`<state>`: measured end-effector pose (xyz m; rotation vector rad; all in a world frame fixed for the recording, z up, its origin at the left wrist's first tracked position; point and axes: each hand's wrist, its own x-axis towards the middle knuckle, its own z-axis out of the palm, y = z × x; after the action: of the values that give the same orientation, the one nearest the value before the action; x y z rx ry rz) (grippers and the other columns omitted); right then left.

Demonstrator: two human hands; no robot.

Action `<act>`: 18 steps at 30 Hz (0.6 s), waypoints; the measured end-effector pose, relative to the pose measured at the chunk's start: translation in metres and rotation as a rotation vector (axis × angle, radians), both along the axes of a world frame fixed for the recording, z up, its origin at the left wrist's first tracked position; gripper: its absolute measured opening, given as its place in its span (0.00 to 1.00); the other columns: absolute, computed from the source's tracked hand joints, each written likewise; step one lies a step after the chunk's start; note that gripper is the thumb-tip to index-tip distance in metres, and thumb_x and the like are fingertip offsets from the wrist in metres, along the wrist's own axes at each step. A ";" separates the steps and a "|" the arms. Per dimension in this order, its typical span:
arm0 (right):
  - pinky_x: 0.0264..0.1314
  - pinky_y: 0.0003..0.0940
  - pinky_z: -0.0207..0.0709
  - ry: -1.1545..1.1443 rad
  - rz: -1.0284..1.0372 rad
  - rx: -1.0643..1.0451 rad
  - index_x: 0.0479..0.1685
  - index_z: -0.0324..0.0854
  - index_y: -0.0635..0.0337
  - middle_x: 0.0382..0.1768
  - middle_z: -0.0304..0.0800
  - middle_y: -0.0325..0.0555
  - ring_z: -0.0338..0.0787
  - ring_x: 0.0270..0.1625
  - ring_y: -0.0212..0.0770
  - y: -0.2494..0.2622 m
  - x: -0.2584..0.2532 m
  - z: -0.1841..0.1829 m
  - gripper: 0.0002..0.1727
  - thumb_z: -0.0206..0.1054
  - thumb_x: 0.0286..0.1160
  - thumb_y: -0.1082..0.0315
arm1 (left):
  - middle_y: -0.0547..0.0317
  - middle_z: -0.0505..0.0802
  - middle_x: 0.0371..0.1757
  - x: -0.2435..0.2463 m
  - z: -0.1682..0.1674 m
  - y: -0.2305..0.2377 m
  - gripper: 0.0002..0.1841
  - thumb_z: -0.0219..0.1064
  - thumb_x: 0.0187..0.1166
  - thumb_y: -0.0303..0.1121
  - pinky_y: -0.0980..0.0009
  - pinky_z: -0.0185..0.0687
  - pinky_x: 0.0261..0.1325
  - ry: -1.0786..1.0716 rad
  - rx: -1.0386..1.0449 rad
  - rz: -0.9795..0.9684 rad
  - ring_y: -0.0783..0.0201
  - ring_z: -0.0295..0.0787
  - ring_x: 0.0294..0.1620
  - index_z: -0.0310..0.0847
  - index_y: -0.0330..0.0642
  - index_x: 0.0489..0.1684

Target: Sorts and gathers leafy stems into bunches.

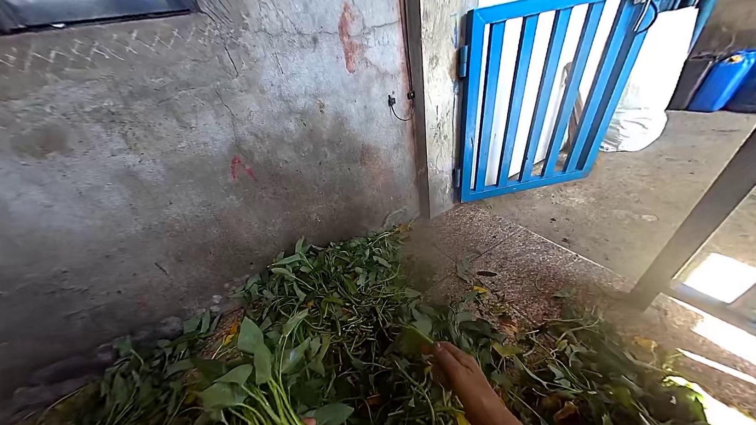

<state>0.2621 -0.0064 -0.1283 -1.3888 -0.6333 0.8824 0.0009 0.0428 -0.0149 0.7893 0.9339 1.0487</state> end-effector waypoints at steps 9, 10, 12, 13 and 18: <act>0.71 0.54 0.74 -0.658 0.186 0.246 0.53 0.93 0.59 0.46 0.94 0.47 0.89 0.56 0.45 -0.062 -0.059 0.049 0.14 0.65 0.84 0.62 | 0.46 0.95 0.32 -0.012 0.015 0.005 0.06 0.63 0.80 0.16 0.64 0.93 0.32 -0.054 0.020 0.058 0.56 0.94 0.28 0.81 0.31 0.48; 0.72 0.59 0.73 -0.753 0.196 0.235 0.53 0.94 0.57 0.45 0.95 0.47 0.89 0.57 0.48 -0.065 -0.067 0.050 0.14 0.65 0.84 0.61 | 0.46 0.95 0.33 -0.013 0.018 0.004 0.06 0.64 0.80 0.17 0.64 0.93 0.32 -0.057 0.017 0.060 0.56 0.94 0.28 0.81 0.31 0.49; 0.75 0.63 0.69 -0.900 0.190 0.222 0.52 0.95 0.54 0.46 0.95 0.47 0.90 0.59 0.52 -0.070 -0.085 0.052 0.13 0.66 0.83 0.61 | 0.45 0.96 0.33 -0.017 0.023 0.004 0.06 0.64 0.80 0.17 0.64 0.92 0.31 -0.070 0.018 0.062 0.55 0.95 0.28 0.81 0.31 0.49; 0.75 0.62 0.70 -0.961 0.172 0.232 0.51 0.95 0.53 0.47 0.96 0.46 0.90 0.60 0.52 -0.071 -0.093 0.050 0.12 0.67 0.82 0.61 | 0.44 0.95 0.33 -0.020 0.025 0.003 0.06 0.64 0.80 0.17 0.64 0.92 0.31 -0.078 0.023 0.059 0.55 0.94 0.28 0.80 0.31 0.48; 0.74 0.57 0.74 -1.185 0.058 0.284 0.49 0.95 0.48 0.44 0.96 0.42 0.91 0.58 0.50 -0.071 -0.121 0.046 0.11 0.67 0.82 0.61 | 0.46 0.93 0.30 -0.034 0.030 0.005 0.08 0.65 0.75 0.13 0.64 0.92 0.29 -0.076 0.090 0.127 0.56 0.92 0.25 0.80 0.29 0.46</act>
<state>0.1411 -0.0774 -0.0822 -1.5439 -1.6138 -0.1026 -0.0332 0.0473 0.0154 0.7661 0.8858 1.2301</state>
